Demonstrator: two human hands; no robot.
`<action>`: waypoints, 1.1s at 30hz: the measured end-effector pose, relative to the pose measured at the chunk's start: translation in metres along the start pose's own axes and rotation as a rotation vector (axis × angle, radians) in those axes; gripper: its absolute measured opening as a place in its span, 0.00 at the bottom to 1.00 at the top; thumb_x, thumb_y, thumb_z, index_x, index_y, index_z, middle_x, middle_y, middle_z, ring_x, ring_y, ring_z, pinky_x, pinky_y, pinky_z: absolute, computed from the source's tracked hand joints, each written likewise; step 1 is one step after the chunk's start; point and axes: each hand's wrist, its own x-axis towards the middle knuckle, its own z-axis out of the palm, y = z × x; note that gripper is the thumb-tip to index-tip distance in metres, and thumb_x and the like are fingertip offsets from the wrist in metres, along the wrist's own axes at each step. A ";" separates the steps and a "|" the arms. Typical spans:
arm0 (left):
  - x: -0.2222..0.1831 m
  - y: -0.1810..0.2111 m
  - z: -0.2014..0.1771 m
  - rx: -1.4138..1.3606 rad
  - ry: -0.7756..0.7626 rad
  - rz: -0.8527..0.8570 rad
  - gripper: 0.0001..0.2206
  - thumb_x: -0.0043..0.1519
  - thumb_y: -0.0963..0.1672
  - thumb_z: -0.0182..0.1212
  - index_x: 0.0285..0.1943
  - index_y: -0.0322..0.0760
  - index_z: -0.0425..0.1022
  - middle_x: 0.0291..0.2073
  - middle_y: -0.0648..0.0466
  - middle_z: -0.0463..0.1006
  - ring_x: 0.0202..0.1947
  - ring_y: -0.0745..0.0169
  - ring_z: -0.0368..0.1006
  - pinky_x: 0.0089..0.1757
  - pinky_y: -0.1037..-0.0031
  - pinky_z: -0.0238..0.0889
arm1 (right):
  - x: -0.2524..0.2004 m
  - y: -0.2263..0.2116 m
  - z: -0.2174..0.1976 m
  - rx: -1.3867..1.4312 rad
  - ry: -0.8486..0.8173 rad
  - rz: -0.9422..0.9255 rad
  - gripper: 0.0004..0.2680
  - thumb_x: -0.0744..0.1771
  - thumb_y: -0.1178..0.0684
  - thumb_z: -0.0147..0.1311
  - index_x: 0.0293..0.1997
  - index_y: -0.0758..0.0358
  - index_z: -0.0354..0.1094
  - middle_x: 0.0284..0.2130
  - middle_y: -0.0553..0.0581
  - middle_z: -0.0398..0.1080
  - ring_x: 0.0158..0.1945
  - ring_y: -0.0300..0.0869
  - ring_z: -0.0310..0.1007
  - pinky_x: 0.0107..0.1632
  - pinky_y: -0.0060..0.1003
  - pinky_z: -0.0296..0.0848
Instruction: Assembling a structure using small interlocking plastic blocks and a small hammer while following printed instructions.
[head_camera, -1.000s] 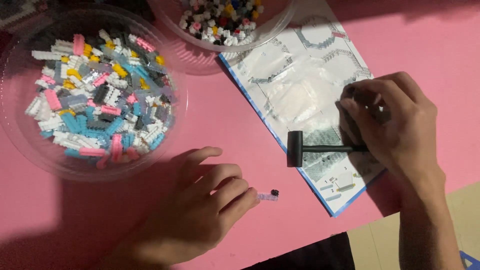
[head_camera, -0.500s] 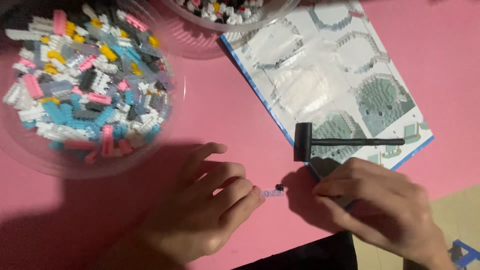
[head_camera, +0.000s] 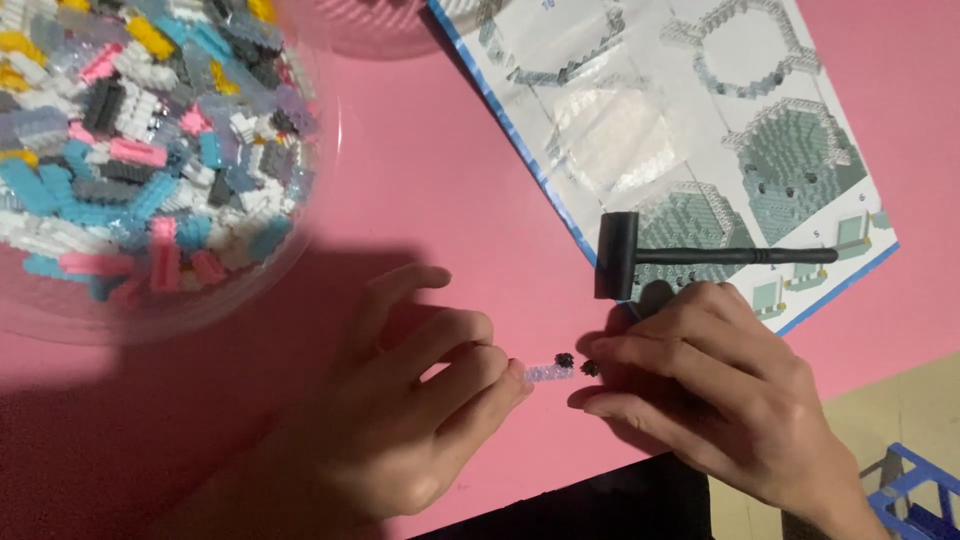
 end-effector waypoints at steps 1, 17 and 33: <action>-0.001 0.001 0.000 -0.002 -0.002 -0.007 0.06 0.73 0.37 0.59 0.43 0.33 0.79 0.32 0.54 0.65 0.41 0.55 0.70 0.58 0.47 0.65 | -0.002 0.000 0.002 0.005 -0.006 0.000 0.14 0.63 0.48 0.66 0.48 0.66 0.76 0.43 0.53 0.82 0.38 0.40 0.77 0.48 0.36 0.73; -0.001 0.000 -0.001 0.000 -0.024 -0.025 0.08 0.74 0.38 0.61 0.40 0.33 0.78 0.32 0.55 0.65 0.41 0.56 0.69 0.59 0.48 0.66 | -0.003 0.006 0.008 -0.017 0.031 0.004 0.06 0.66 0.56 0.62 0.45 0.64 0.79 0.35 0.55 0.76 0.35 0.41 0.74 0.43 0.37 0.66; -0.002 0.001 0.000 0.013 -0.006 -0.034 0.10 0.74 0.37 0.60 0.37 0.34 0.76 0.32 0.55 0.64 0.40 0.57 0.68 0.59 0.49 0.65 | -0.005 0.008 0.015 -0.062 0.046 -0.028 0.06 0.66 0.56 0.63 0.43 0.64 0.79 0.37 0.54 0.79 0.37 0.41 0.77 0.43 0.38 0.63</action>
